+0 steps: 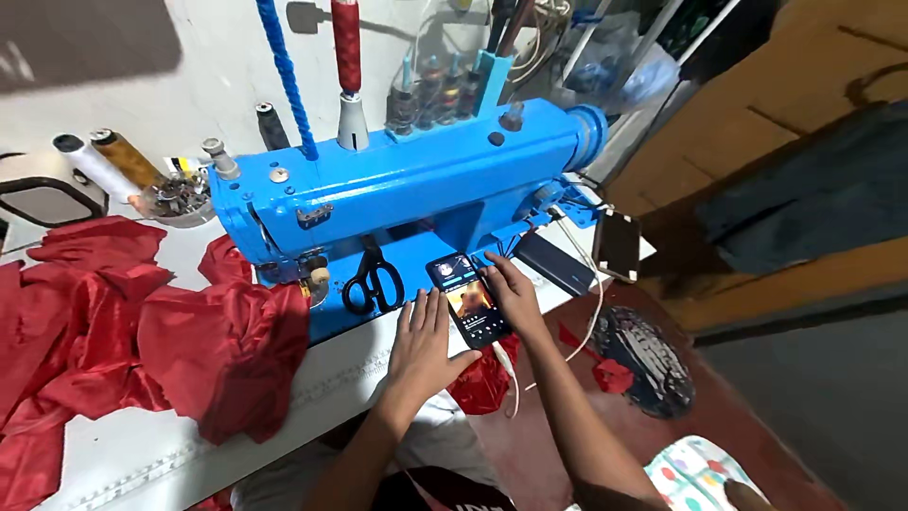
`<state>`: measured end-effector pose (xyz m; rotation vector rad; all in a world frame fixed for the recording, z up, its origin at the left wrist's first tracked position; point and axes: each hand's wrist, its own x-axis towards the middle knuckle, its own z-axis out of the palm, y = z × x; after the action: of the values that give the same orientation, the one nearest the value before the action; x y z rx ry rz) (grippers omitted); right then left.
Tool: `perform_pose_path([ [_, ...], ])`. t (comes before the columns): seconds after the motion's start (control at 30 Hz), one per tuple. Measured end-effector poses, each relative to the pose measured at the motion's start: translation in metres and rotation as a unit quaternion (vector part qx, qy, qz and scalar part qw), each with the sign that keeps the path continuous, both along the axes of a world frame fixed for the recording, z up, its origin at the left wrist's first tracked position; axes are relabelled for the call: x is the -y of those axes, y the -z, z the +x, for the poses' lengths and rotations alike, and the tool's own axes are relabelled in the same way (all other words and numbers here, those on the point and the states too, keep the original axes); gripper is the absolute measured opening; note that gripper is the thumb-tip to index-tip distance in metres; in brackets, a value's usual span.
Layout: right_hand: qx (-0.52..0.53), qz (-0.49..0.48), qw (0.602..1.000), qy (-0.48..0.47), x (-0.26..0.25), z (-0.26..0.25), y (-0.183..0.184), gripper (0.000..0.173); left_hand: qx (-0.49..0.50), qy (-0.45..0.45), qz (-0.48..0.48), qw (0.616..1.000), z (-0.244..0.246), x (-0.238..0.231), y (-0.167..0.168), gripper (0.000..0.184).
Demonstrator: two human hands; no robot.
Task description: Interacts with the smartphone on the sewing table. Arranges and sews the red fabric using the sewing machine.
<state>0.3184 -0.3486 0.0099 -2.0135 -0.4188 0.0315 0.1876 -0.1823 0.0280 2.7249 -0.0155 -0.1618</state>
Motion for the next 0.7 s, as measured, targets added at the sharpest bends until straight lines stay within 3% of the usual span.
perform_pose_path([
  [0.7, -0.009, 0.027, 1.000, -0.004, 0.0003, 0.0010, -0.0004, 0.037, -0.005, -0.013, 0.004, 1.000, -0.0005, 0.0011, -0.0014, 0.111],
])
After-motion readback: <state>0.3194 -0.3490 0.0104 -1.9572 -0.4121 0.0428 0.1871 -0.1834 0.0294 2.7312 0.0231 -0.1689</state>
